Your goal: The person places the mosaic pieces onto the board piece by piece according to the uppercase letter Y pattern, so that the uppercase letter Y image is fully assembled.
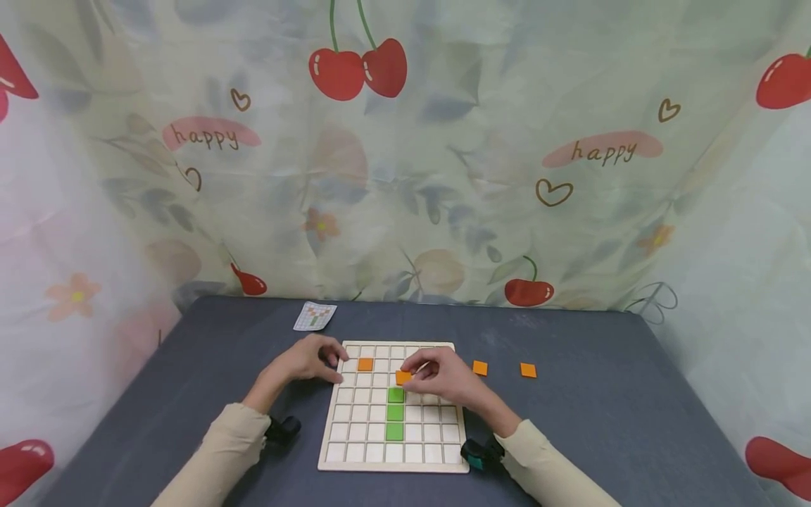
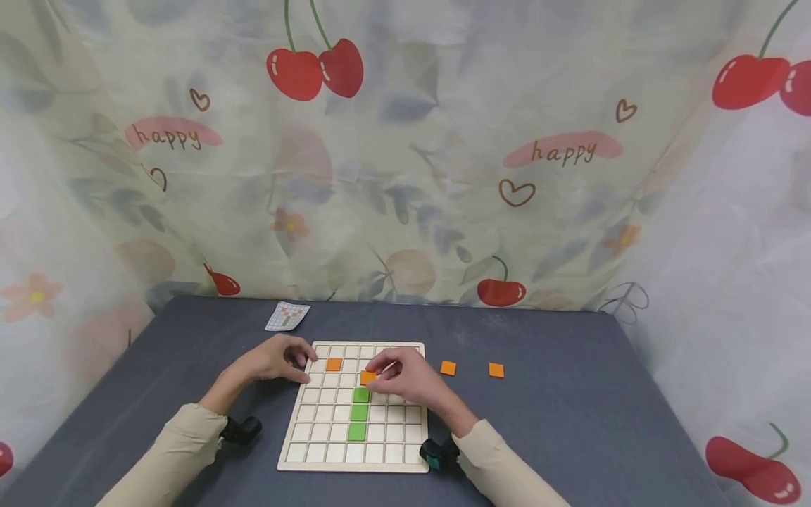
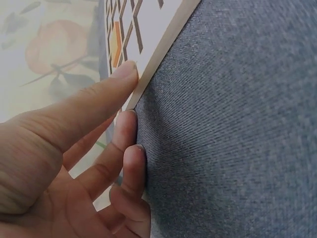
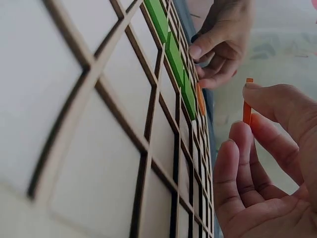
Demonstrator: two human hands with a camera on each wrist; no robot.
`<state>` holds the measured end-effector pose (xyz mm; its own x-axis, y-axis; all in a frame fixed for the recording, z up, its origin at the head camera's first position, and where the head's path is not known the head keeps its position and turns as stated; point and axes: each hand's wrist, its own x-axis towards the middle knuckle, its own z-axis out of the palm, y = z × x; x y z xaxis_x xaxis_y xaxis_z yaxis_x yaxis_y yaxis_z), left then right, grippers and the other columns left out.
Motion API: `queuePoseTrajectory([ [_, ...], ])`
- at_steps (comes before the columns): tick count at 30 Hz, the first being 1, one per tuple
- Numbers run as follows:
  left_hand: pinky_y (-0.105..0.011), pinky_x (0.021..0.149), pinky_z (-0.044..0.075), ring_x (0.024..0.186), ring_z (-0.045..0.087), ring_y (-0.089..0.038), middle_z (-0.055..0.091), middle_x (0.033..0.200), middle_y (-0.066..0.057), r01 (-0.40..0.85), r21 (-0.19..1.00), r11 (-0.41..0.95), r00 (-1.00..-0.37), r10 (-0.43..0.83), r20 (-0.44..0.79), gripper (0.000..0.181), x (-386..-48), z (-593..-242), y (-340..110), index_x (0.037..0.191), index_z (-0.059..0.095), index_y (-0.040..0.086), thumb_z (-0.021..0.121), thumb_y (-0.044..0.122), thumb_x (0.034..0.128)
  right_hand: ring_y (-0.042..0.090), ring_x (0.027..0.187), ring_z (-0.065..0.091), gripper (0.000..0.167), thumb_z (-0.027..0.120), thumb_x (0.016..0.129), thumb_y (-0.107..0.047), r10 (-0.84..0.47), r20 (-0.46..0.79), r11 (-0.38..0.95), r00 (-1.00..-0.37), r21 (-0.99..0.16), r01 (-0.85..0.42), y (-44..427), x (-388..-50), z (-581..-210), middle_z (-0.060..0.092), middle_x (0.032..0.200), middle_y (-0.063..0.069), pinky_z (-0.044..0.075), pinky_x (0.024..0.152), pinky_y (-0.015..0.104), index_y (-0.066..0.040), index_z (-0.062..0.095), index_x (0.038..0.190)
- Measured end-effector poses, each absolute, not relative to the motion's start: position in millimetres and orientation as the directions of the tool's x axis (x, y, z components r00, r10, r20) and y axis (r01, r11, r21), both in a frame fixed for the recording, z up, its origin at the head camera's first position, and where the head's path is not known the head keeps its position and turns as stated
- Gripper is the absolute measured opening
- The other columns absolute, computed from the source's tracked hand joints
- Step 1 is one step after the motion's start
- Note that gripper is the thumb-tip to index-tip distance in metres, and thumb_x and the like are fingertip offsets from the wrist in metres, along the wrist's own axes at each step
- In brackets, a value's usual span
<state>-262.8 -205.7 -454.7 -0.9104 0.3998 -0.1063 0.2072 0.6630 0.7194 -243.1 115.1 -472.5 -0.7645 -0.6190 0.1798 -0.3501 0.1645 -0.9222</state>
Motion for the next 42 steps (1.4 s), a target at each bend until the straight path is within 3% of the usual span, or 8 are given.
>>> queuePoseTrajectory([
  [8,-0.035,0.069,0.045,0.075,0.053,-0.019,0.06,0.083,-0.004,0.178,0.704,0.688,-0.92,0.369,-0.128,0.032,-263.9,-456.3,-205.2,0.101,0.074,0.005,0.091,0.003,0.0747,0.028,0.086,0.067,0.023,0.08,0.09,-0.008,-0.633,0.176,0.171,-0.754,-0.918,-0.357,103.7,-246.8,-474.3,0.07,0.106,0.009,0.055,0.076,0.032,-0.004,0.074,0.111],
  [16,-0.035,0.07,0.045,0.076,0.053,-0.019,0.06,0.084,-0.004,0.157,0.696,0.701,-0.924,0.352,-0.146,0.032,-264.7,-456.7,-204.9,0.101,0.074,0.007,0.091,0.003,0.075,0.023,0.083,0.066,0.023,0.082,0.088,-0.011,-0.606,0.136,0.244,-0.784,-0.906,-0.346,89.8,-250.8,-471.6,0.07,0.103,0.005,0.054,0.077,0.032,-0.006,0.075,0.108],
  [25,-0.035,0.073,0.045,0.078,0.054,-0.019,0.062,0.085,-0.004,0.175,0.703,0.689,-0.922,0.365,-0.128,0.03,-263.7,-456.2,-205.4,0.099,0.075,0.006,0.091,0.004,0.0742,0.024,0.082,0.066,0.023,0.083,0.086,-0.007,-0.583,0.115,0.296,-0.804,-0.892,-0.342,78.3,-253.0,-467.9,0.07,0.102,0.011,0.053,0.074,0.029,-0.001,0.075,0.107],
  [34,-0.034,0.072,0.045,0.078,0.055,-0.019,0.063,0.085,-0.005,0.201,0.73,0.653,-0.913,0.395,-0.102,0.028,-263.1,-456.0,-206.9,0.098,0.075,0.005,0.091,0.002,0.0751,0.035,0.082,0.064,0.02,0.079,0.085,0.005,-0.6,0.109,0.287,-0.792,-0.895,-0.341,71.5,-237.5,-438.6,0.069,0.099,0.024,0.051,0.072,0.025,0.009,0.072,0.103],
  [42,-0.034,0.073,0.044,0.078,0.054,-0.019,0.062,0.083,-0.005,0.188,0.726,0.662,-0.916,0.385,-0.115,0.028,-264.1,-455.9,-206.8,0.097,0.074,0.006,0.091,0.003,0.0745,0.017,0.079,0.065,0.019,0.085,0.084,-0.01,-0.59,0.083,0.359,-0.803,-0.864,-0.353,67.1,-260.4,-473.2,0.071,0.095,0.003,0.053,0.073,0.029,-0.005,0.076,0.1],
])
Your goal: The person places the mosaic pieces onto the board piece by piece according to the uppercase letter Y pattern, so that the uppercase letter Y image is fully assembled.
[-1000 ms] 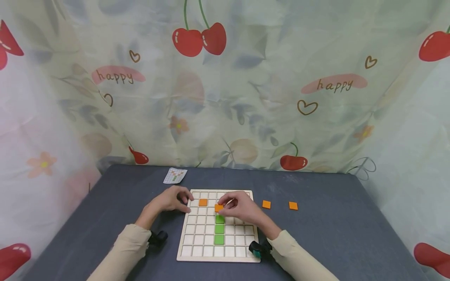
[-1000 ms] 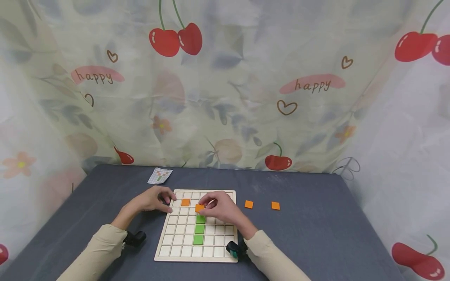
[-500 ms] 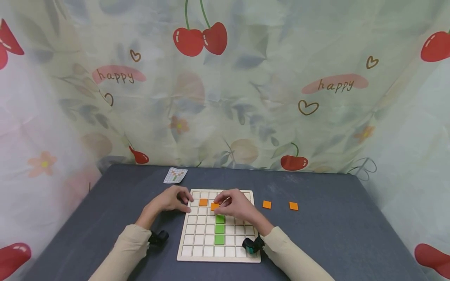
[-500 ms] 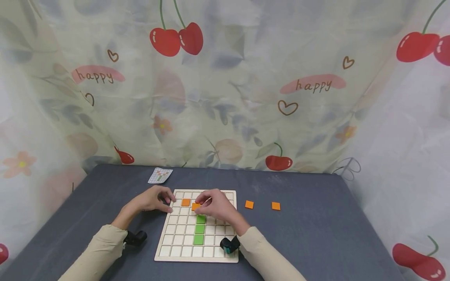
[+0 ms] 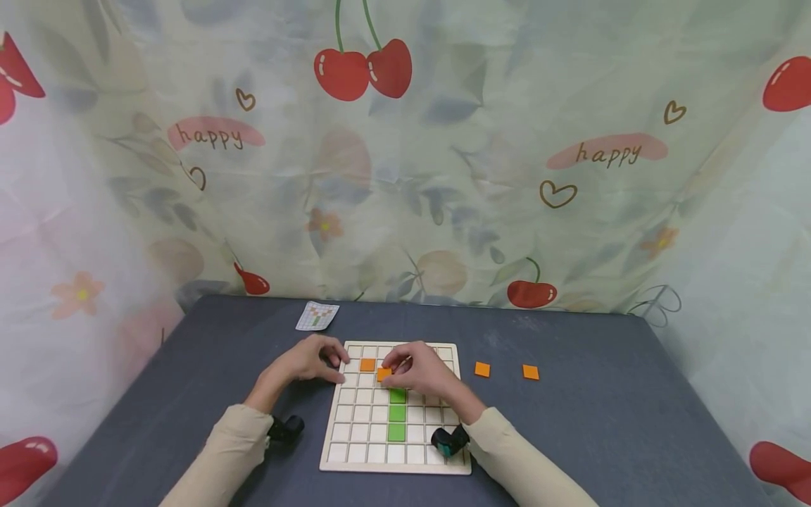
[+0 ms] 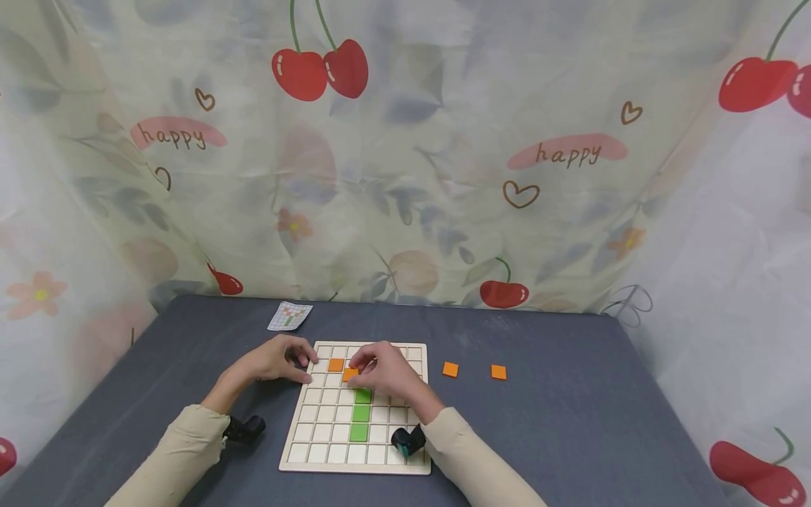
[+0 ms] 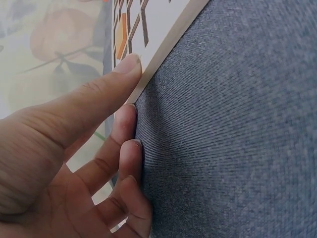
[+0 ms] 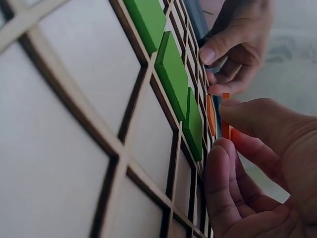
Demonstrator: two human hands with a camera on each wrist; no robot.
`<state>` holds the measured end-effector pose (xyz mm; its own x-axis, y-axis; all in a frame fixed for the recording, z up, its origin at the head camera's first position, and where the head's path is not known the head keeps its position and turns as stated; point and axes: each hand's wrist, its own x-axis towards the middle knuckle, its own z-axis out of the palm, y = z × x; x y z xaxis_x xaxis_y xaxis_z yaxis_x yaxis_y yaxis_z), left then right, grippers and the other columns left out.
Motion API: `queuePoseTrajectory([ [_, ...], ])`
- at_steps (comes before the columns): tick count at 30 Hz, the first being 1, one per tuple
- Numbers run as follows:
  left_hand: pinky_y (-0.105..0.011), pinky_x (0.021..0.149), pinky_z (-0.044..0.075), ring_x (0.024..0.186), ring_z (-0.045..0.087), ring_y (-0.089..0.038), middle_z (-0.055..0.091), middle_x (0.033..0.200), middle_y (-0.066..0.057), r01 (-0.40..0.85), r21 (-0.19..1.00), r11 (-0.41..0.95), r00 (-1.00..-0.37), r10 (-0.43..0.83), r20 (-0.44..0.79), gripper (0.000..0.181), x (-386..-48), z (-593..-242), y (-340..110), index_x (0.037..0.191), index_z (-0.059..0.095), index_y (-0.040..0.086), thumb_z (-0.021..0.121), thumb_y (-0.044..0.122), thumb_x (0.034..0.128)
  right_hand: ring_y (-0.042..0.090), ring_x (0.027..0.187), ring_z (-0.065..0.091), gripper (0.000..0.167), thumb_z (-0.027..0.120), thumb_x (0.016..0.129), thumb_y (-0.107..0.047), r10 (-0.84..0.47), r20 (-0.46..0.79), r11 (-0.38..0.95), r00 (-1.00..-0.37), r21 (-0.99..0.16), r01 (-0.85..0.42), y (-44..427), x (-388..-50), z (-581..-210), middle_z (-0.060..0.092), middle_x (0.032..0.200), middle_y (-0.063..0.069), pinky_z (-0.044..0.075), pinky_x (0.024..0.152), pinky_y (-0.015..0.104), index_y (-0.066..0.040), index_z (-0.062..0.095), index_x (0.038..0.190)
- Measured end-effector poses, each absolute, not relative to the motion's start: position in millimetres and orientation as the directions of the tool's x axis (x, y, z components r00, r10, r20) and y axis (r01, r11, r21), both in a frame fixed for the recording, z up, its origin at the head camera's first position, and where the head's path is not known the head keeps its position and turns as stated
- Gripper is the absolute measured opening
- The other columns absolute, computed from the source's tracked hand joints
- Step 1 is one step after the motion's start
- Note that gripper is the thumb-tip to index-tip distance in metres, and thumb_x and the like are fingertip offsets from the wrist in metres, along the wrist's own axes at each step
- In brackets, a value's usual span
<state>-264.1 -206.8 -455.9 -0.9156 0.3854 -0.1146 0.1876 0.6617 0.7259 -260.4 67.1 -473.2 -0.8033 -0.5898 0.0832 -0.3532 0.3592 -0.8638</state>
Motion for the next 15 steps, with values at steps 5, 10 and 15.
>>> queuePoseTrajectory([
  [5,-0.034,0.073,0.044,0.077,0.054,-0.018,0.061,0.083,-0.005,0.189,0.724,0.664,-0.914,0.389,-0.118,0.028,-264.7,-456.0,-206.9,0.097,0.074,0.005,0.091,0.003,0.0748,0.017,0.079,0.065,0.018,0.084,0.085,-0.009,-0.591,0.077,0.383,-0.803,-0.849,-0.364,64.7,-260.9,-472.3,0.071,0.094,0.002,0.053,0.073,0.029,-0.005,0.076,0.1],
  [10,-0.034,0.072,0.044,0.077,0.053,-0.018,0.061,0.083,-0.005,0.188,0.725,0.663,-0.912,0.392,-0.122,0.028,-265.2,-456.2,-207.0,0.098,0.074,0.005,0.09,0.002,0.0753,0.017,0.079,0.063,0.017,0.084,0.086,-0.009,-0.594,0.066,0.403,-0.802,-0.838,-0.368,63.4,-260.9,-471.2,0.071,0.093,0.002,0.052,0.073,0.03,-0.005,0.076,0.1],
  [15,-0.034,0.071,0.044,0.077,0.053,-0.019,0.061,0.083,-0.005,0.181,0.722,0.668,-0.914,0.385,-0.128,0.028,-264.7,-455.4,-206.5,0.098,0.074,0.005,0.09,0.002,0.0755,0.016,0.079,0.062,0.017,0.083,0.086,-0.009,-0.59,0.053,0.422,-0.805,-0.83,-0.364,62.5,-260.8,-470.6,0.071,0.093,0.002,0.052,0.073,0.031,-0.005,0.077,0.1],
])
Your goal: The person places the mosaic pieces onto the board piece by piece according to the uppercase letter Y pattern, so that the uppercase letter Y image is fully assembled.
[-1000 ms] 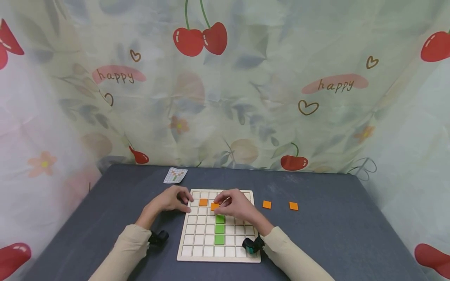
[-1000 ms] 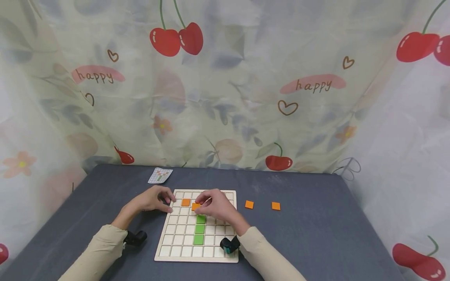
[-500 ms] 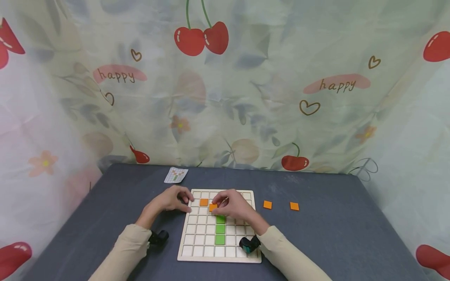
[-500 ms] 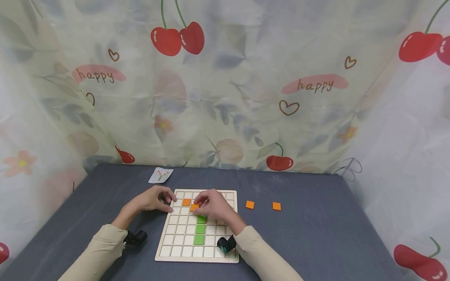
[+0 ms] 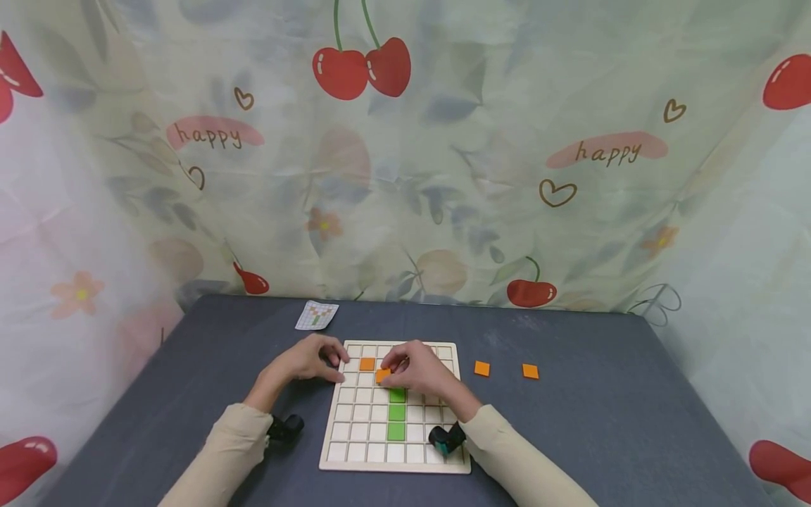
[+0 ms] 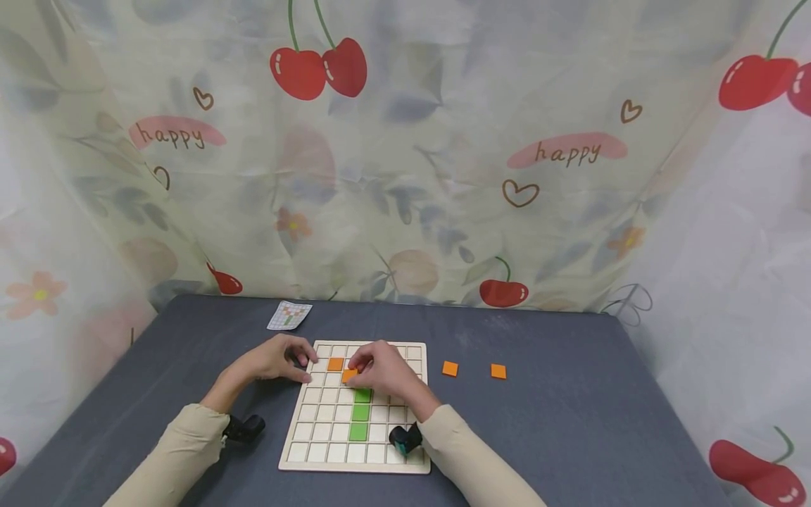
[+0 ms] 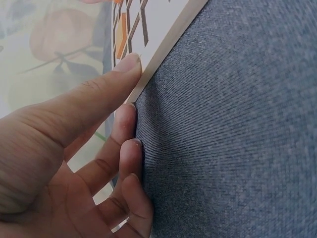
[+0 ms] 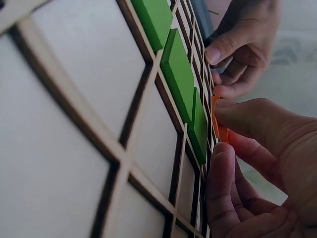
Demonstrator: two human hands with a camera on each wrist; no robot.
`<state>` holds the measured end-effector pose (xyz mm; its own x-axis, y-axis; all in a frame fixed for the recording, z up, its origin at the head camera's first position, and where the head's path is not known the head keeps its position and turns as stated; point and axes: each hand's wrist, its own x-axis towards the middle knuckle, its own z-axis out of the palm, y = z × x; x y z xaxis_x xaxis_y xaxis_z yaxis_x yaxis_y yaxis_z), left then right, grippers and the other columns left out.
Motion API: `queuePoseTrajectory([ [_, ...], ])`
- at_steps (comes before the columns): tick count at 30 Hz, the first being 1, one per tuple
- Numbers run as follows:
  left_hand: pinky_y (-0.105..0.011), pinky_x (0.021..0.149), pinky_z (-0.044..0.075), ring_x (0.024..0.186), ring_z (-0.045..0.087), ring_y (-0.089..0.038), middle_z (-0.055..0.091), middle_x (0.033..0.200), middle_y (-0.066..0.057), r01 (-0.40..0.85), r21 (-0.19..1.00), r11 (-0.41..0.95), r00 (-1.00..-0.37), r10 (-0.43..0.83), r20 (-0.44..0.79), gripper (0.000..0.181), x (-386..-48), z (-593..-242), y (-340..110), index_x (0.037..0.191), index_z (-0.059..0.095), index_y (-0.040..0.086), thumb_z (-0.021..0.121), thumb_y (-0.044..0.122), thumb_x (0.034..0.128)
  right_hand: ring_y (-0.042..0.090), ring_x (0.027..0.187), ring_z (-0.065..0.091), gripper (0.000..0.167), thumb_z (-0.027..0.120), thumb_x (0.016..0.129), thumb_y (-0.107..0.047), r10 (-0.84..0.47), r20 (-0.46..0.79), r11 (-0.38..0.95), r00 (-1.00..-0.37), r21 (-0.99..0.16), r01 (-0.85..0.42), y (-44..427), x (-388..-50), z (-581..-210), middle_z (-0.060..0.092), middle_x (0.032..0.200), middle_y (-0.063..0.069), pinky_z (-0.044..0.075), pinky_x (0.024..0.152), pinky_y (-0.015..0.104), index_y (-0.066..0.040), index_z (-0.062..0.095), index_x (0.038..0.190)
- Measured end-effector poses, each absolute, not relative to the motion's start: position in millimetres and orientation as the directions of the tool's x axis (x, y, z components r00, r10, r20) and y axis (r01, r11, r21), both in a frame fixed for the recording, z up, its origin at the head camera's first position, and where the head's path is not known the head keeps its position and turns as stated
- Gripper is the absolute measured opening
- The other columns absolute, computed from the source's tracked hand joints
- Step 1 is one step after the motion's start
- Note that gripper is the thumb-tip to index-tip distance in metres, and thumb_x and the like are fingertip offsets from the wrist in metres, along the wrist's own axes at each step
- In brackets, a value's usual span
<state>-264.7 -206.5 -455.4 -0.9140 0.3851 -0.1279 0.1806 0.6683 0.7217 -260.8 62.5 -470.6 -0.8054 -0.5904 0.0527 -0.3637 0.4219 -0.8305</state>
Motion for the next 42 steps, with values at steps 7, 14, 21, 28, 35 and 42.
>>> queuePoseTrajectory([
  [7,-0.034,0.072,0.044,0.078,0.053,-0.019,0.061,0.084,-0.005,0.173,0.714,0.678,-0.916,0.378,-0.136,0.028,-264.7,-454.6,-206.0,0.098,0.074,0.005,0.09,0.003,0.0758,0.015,0.077,0.06,0.015,0.084,0.084,-0.008,-0.585,0.046,0.447,-0.81,-0.815,-0.369,60.0,-262.3,-471.2,0.068,0.086,-0.002,0.051,0.071,0.03,-0.006,0.077,0.098],
  [14,-0.034,0.073,0.044,0.078,0.053,-0.02,0.061,0.084,-0.006,0.178,0.729,0.661,-0.911,0.391,-0.132,0.027,-264.5,-454.1,-206.3,0.098,0.073,0.005,0.089,0.002,0.0765,0.014,0.076,0.059,0.015,0.085,0.083,-0.007,-0.582,0.044,0.457,-0.812,-0.808,-0.372,57.4,-261.8,-469.5,0.068,0.085,-0.001,0.05,0.07,0.029,-0.006,0.077,0.096],
  [21,-0.034,0.073,0.044,0.078,0.053,-0.019,0.061,0.084,-0.006,0.187,0.726,0.662,-0.91,0.395,-0.126,0.027,-264.4,-455.2,-206.9,0.098,0.073,0.004,0.089,0.001,0.0766,0.015,0.077,0.059,0.016,0.085,0.082,-0.007,-0.587,0.071,0.456,-0.807,-0.794,-0.402,55.1,-259.4,-470.1,0.068,0.085,0.001,0.05,0.07,0.029,-0.005,0.077,0.096],
  [28,-0.034,0.072,0.044,0.078,0.053,-0.02,0.061,0.084,-0.007,0.184,0.727,0.662,-0.911,0.393,-0.128,0.028,-263.8,-454.0,-207.0,0.098,0.073,0.003,0.089,0.001,0.0762,0.015,0.078,0.059,0.017,0.086,0.082,-0.008,-0.578,0.069,0.473,-0.813,-0.783,-0.403,53.8,-257.9,-470.1,0.07,0.087,0.002,0.049,0.071,0.031,-0.007,0.078,0.097],
  [35,-0.034,0.074,0.044,0.077,0.053,-0.019,0.061,0.084,-0.007,0.18,0.726,0.664,-0.911,0.391,-0.132,0.027,-263.6,-453.2,-206.1,0.098,0.073,0.003,0.089,0.001,0.0763,0.016,0.079,0.059,0.019,0.086,0.083,-0.01,-0.589,0.049,0.456,-0.807,-0.804,-0.381,56.9,-259.8,-471.0,0.069,0.09,0.004,0.05,0.072,0.031,-0.006,0.077,0.099],
  [42,-0.034,0.074,0.044,0.078,0.053,-0.019,0.061,0.084,-0.006,0.149,0.722,0.676,-0.921,0.36,-0.147,0.029,-263.7,-454.5,-204.9,0.098,0.074,0.005,0.09,0.002,0.0752,0.02,0.08,0.063,0.023,0.083,0.086,-0.007,-0.63,0.052,0.367,-0.775,-0.859,-0.356,67.5,-259.7,-465.8,0.069,0.093,0.008,0.052,0.073,0.03,-0.001,0.075,0.106],
])
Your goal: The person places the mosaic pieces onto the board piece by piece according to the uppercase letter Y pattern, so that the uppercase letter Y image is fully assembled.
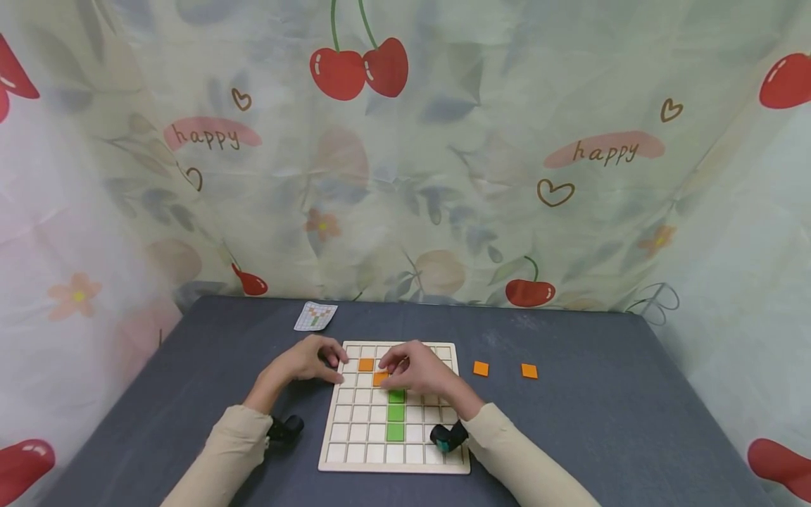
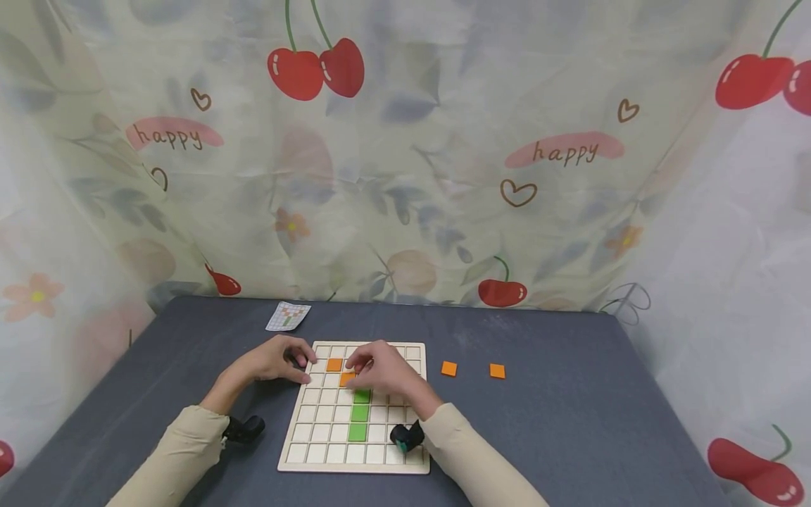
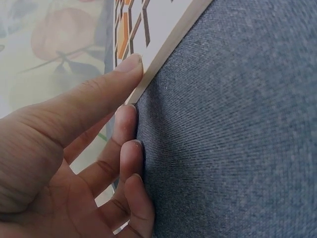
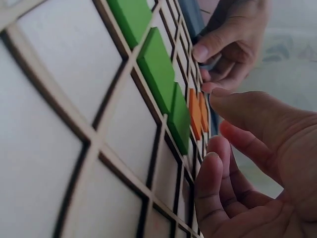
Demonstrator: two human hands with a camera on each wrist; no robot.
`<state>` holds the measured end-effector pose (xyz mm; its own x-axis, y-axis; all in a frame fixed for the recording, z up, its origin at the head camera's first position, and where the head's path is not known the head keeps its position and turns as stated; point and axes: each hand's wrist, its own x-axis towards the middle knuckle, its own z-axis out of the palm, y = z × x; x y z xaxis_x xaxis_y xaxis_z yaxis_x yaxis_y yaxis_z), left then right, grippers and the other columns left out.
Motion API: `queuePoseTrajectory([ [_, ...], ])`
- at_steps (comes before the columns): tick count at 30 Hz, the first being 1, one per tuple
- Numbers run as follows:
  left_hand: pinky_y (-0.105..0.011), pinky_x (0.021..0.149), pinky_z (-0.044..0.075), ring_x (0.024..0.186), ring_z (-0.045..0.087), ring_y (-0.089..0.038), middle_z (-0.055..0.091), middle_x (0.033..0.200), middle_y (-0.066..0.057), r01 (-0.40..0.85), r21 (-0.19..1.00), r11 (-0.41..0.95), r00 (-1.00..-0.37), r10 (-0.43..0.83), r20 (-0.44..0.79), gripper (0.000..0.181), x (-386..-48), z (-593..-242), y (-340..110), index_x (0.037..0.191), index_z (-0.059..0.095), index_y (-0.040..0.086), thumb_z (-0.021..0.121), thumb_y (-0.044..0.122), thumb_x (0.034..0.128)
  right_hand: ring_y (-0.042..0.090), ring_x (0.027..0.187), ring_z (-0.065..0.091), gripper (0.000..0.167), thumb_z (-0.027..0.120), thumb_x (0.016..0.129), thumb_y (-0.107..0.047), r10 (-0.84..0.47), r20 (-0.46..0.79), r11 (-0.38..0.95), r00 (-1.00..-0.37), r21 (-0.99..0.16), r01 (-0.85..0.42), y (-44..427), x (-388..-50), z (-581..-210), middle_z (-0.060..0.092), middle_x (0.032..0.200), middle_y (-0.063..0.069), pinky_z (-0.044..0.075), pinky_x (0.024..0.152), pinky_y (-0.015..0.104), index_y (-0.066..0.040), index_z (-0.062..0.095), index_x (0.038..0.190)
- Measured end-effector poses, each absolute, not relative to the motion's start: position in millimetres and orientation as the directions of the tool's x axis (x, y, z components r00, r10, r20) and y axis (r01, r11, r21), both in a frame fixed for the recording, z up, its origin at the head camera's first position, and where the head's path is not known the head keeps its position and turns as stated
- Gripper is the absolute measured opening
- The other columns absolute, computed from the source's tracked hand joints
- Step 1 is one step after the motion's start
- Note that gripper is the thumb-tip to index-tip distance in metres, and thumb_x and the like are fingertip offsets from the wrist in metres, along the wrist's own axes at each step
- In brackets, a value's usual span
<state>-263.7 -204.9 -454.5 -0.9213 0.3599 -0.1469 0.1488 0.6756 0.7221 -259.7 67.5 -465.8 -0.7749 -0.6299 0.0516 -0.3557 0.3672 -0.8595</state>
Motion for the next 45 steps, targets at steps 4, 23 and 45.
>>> queuePoseTrajectory([
  [4,-0.034,0.073,0.044,0.078,0.053,-0.019,0.061,0.085,-0.006,0.149,0.729,0.668,-0.921,0.362,-0.144,0.029,-264.1,-454.9,-205.0,0.099,0.074,0.004,0.09,0.001,0.0751,0.021,0.082,0.065,0.025,0.082,0.087,-0.007,-0.644,0.084,0.321,-0.76,-0.872,-0.369,78.7,-259.4,-462.0,0.07,0.096,0.009,0.053,0.074,0.029,0.002,0.074,0.108],
  [23,-0.034,0.073,0.043,0.078,0.052,-0.019,0.06,0.085,-0.005,0.157,0.734,0.661,-0.918,0.372,-0.138,0.029,-262.6,-457.4,-209.5,0.099,0.074,0.005,0.09,0.002,0.0754,0.024,0.081,0.063,0.029,0.081,0.089,-0.012,-0.618,0.096,0.35,-0.78,-0.856,-0.382,142.7,-248.4,-450.2,0.069,0.1,0.013,0.052,0.073,0.031,0.003,0.072,0.112],
  [45,-0.033,0.068,0.044,0.077,0.052,-0.019,0.061,0.086,-0.008,0.187,0.755,0.628,-0.899,0.42,-0.127,0.03,-267.2,-456.7,-209.2,0.1,0.073,0.001,0.09,0.001,0.0755,0.026,0.089,0.064,0.033,0.082,0.088,-0.015,-0.497,0.089,0.424,-0.863,-0.843,-0.331,219.9,-247.8,-458.5,0.069,0.105,0.016,0.054,0.074,0.032,0.004,0.071,0.113],
])
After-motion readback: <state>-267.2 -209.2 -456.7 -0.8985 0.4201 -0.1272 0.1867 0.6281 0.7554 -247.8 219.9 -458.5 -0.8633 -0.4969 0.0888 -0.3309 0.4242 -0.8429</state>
